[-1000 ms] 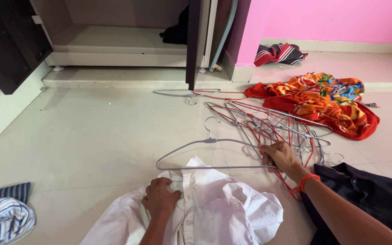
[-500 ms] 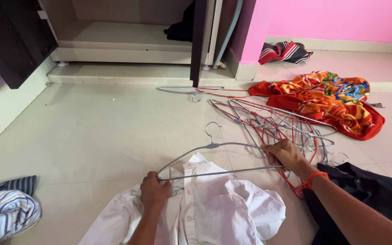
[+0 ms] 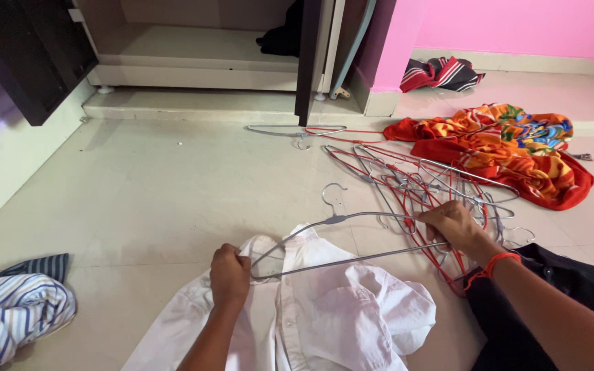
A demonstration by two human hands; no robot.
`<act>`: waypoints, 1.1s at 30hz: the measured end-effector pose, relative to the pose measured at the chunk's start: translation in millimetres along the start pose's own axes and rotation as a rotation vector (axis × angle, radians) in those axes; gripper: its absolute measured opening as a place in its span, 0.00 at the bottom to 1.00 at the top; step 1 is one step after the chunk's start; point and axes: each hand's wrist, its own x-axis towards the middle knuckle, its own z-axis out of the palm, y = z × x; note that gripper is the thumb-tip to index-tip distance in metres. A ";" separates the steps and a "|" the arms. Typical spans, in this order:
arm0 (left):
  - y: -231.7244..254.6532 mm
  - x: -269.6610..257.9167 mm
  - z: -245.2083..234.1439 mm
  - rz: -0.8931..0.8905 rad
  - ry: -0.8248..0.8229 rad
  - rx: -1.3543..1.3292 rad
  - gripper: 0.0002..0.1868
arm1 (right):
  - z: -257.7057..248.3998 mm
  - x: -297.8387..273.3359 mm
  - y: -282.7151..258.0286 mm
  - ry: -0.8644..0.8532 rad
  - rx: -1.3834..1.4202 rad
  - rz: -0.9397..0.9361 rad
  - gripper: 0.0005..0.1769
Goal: The person sits on the floor and hangs a white shirt on a hanger, adjusting the collar and sleeves. They then pick up a plaid shirt, button it, and prepare it for hanging.
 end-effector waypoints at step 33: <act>139.5 66.2 -95.4 0.185 -0.358 -0.041 0.25 | 48.6 -6.7 -109.6 -0.487 0.030 -0.205 0.16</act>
